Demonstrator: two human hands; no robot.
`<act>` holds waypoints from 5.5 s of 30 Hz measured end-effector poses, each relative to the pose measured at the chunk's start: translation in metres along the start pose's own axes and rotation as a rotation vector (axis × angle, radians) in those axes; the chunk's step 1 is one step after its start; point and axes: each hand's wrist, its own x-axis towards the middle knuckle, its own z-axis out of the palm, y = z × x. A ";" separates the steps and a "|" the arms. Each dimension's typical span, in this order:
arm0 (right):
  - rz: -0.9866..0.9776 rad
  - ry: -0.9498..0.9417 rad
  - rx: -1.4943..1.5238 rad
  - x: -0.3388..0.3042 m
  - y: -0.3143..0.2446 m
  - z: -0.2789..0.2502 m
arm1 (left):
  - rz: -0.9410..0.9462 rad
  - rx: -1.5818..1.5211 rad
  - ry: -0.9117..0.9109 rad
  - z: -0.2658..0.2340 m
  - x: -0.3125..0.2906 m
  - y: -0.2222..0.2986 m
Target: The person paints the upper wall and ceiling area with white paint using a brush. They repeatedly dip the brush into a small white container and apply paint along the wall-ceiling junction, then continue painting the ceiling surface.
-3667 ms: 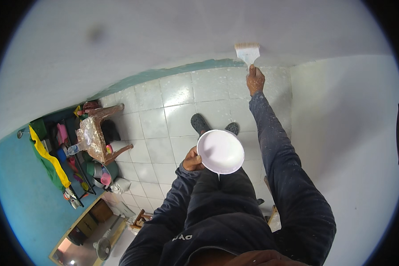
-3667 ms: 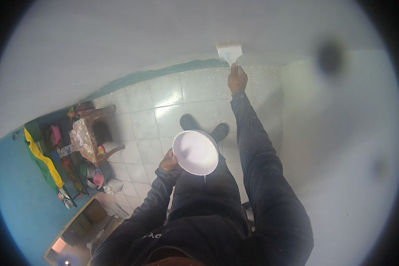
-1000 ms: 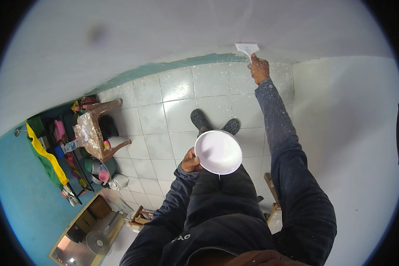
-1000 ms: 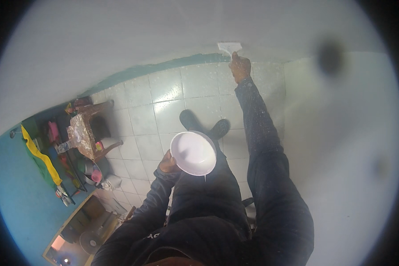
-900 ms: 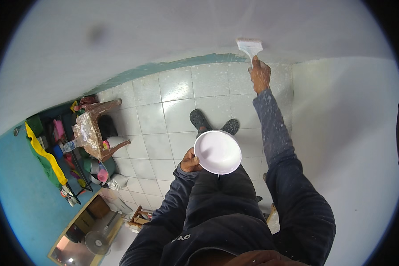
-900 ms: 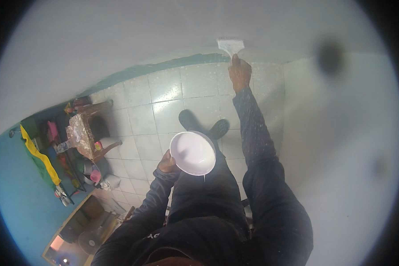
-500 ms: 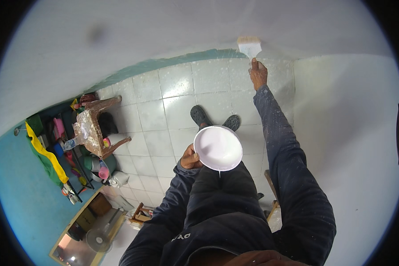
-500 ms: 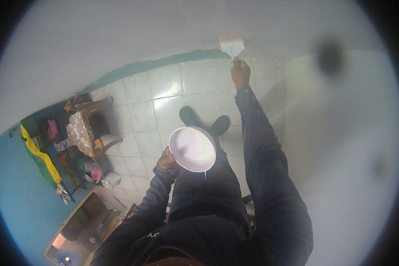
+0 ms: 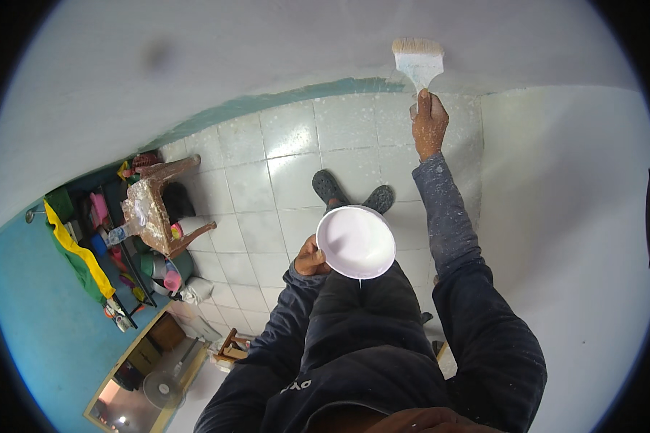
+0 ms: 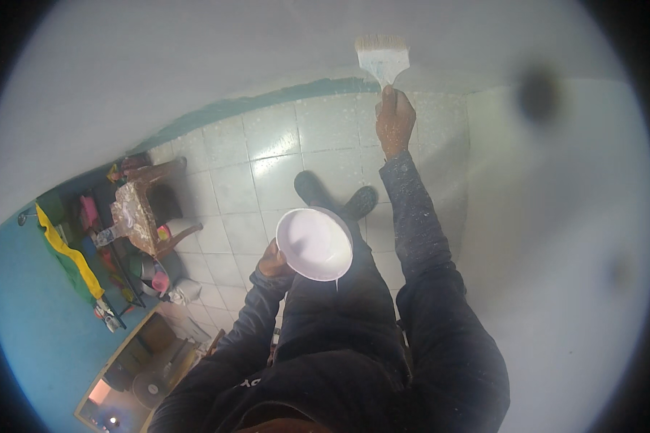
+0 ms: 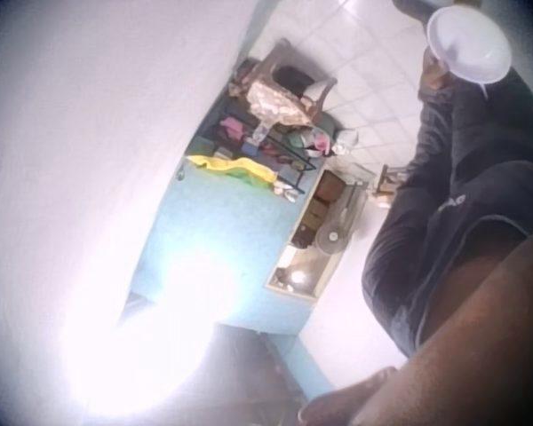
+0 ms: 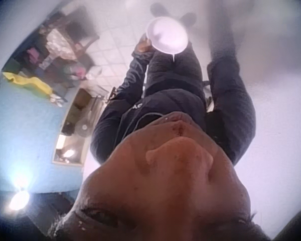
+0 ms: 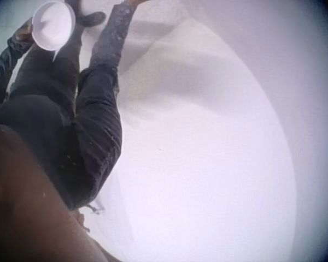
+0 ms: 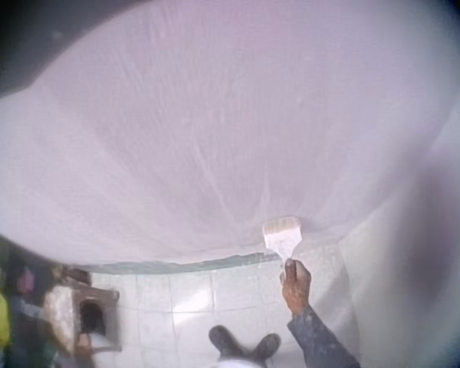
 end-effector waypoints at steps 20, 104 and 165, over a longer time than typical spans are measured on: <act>0.054 -0.087 -0.450 0.066 0.028 0.006 | -0.037 -0.023 -0.080 0.010 0.003 0.014; -0.089 -0.173 -0.057 -0.034 -0.057 0.010 | 0.150 -0.213 -0.142 -0.016 0.001 -0.024; -0.164 -0.149 0.063 -0.061 -0.095 -0.013 | 0.171 -0.191 -0.139 -0.031 0.003 -0.044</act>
